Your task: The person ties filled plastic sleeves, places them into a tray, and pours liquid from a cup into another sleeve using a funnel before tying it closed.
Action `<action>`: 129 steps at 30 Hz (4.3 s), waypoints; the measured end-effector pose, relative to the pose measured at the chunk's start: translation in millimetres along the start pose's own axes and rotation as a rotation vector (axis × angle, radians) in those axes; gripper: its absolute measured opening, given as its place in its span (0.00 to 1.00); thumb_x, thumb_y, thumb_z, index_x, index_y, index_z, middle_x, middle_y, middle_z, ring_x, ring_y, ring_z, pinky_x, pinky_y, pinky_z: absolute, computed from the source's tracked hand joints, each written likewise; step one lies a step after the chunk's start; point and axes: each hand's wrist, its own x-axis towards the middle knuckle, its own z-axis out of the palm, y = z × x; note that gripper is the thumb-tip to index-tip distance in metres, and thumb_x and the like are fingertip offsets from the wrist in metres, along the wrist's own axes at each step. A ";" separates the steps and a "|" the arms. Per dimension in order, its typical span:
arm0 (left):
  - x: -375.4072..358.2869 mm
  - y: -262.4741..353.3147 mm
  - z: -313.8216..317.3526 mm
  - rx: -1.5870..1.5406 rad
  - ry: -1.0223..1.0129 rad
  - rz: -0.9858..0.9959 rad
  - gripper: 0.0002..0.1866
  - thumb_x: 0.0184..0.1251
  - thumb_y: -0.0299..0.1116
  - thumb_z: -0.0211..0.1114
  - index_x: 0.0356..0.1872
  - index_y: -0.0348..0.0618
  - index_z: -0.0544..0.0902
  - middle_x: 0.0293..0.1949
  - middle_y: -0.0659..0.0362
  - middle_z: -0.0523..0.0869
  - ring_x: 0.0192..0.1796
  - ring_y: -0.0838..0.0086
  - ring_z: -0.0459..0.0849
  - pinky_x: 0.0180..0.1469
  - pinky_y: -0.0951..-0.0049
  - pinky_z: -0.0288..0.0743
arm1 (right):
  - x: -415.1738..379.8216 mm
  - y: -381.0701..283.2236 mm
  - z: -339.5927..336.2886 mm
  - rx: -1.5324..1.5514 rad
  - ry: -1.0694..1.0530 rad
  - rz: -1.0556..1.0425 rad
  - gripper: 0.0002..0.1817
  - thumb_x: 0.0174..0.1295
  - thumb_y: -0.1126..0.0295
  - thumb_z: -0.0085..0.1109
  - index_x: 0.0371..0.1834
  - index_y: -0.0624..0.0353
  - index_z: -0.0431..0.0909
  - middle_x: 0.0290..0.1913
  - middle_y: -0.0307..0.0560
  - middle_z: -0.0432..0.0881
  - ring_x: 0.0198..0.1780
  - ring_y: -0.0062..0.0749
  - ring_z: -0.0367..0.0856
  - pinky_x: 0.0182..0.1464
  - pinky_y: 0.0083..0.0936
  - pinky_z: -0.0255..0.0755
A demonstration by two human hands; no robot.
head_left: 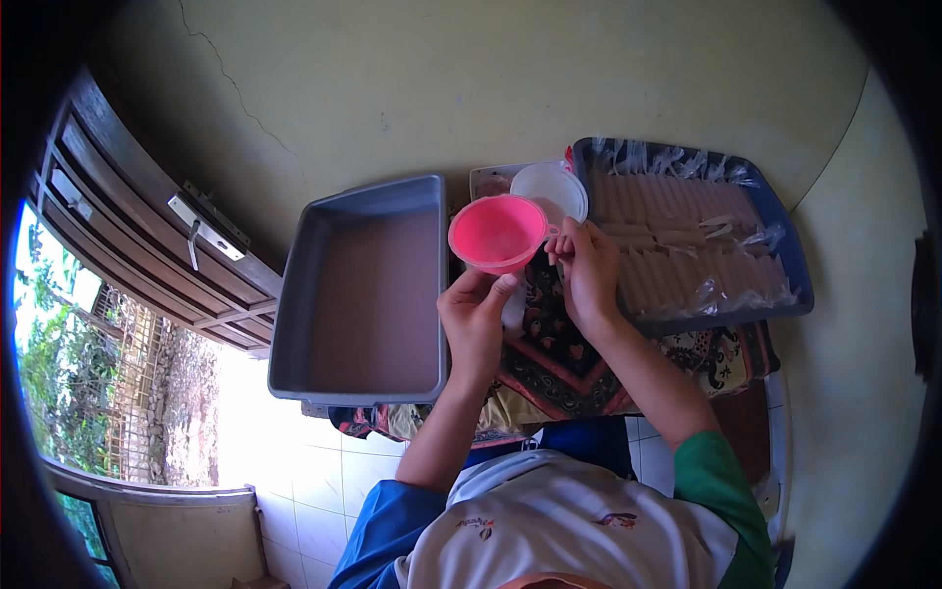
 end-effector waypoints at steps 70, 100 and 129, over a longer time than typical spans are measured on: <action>22.4 4.5 27.7 -0.603 -0.484 -0.173 0.10 0.74 0.35 0.58 0.41 0.37 0.79 0.40 0.56 0.84 0.43 0.73 0.83 0.50 0.70 0.74 | 9.5 -129.4 23.7 -0.631 -0.733 -0.060 0.05 0.63 0.75 0.63 0.37 0.66 0.81 0.31 0.37 0.81 0.35 0.16 0.78 0.39 0.16 0.73; 12.7 31.3 29.3 -0.070 -0.592 -0.175 0.16 0.75 0.38 0.56 0.30 0.37 0.81 0.38 0.57 0.86 0.41 0.77 0.78 0.48 0.75 0.69 | 21.5 -107.4 7.2 -0.516 -0.550 0.053 0.04 0.62 0.75 0.61 0.33 0.65 0.81 0.28 0.38 0.79 0.31 0.18 0.75 0.36 0.18 0.69; 7.5 14.3 17.0 0.078 -0.475 -0.316 0.08 0.76 0.31 0.53 0.37 0.39 0.77 0.33 0.68 0.73 0.37 0.84 0.69 0.44 0.81 0.63 | -3.6 -86.1 -12.7 -1.278 -1.088 -0.866 0.10 0.62 0.78 0.51 0.46 0.65 0.76 0.44 0.54 0.82 0.52 0.46 0.81 0.69 0.46 0.64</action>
